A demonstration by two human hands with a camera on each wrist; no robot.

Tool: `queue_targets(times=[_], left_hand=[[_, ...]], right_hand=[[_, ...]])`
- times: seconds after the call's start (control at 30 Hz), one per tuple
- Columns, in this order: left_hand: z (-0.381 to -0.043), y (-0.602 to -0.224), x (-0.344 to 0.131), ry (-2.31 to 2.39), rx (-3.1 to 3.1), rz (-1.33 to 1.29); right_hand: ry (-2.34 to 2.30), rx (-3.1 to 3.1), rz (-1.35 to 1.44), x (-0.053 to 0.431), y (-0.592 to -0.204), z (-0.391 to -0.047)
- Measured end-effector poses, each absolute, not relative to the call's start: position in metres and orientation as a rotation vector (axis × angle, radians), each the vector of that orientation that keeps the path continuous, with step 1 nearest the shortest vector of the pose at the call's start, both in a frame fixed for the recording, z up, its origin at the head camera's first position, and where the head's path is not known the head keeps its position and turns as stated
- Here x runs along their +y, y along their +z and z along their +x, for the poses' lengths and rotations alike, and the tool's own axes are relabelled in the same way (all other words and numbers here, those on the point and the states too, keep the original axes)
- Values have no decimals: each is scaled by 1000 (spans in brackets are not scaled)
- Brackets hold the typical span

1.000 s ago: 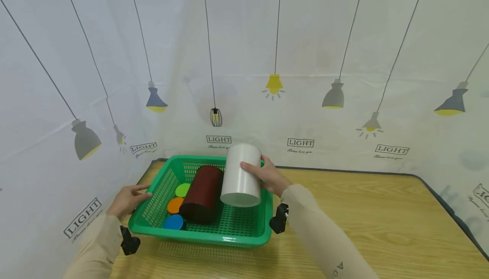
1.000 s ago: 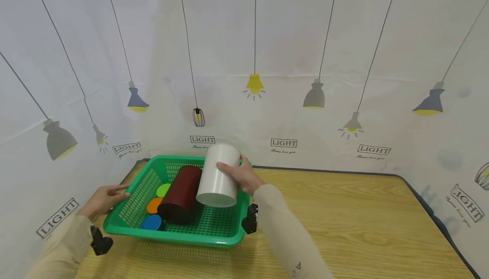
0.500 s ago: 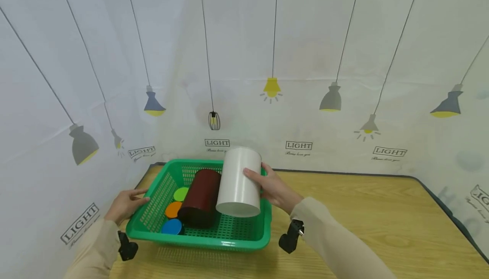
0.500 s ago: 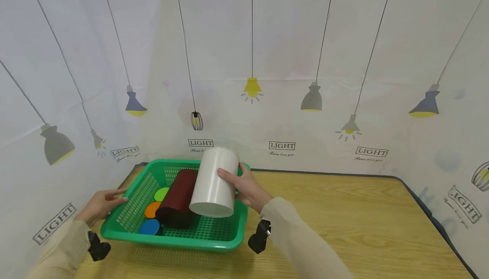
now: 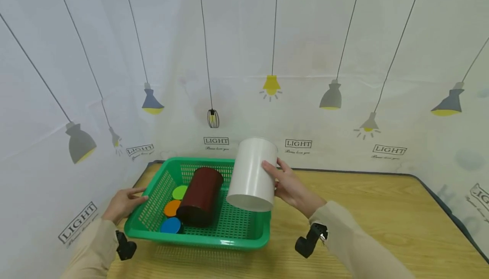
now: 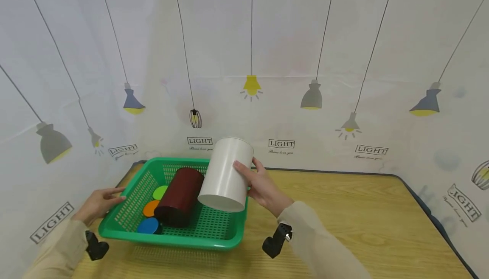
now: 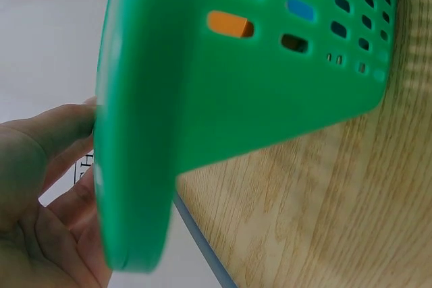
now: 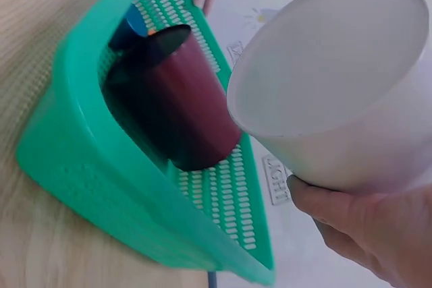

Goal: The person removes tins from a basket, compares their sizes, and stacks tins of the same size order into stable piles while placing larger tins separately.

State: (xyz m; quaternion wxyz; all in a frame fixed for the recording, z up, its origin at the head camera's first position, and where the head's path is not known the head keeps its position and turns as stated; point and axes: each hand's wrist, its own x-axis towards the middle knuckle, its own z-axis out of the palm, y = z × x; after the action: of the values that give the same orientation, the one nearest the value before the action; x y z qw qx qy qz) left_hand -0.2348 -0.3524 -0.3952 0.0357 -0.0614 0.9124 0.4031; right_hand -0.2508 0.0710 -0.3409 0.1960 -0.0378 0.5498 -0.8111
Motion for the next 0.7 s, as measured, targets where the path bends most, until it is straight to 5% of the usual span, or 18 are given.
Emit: queue_targets(times=[0.7], left_hand=[[-233,-392,-350,1144,2851,-197]], right_hand=[[-2326,1734,-31,178,-349,-245]])
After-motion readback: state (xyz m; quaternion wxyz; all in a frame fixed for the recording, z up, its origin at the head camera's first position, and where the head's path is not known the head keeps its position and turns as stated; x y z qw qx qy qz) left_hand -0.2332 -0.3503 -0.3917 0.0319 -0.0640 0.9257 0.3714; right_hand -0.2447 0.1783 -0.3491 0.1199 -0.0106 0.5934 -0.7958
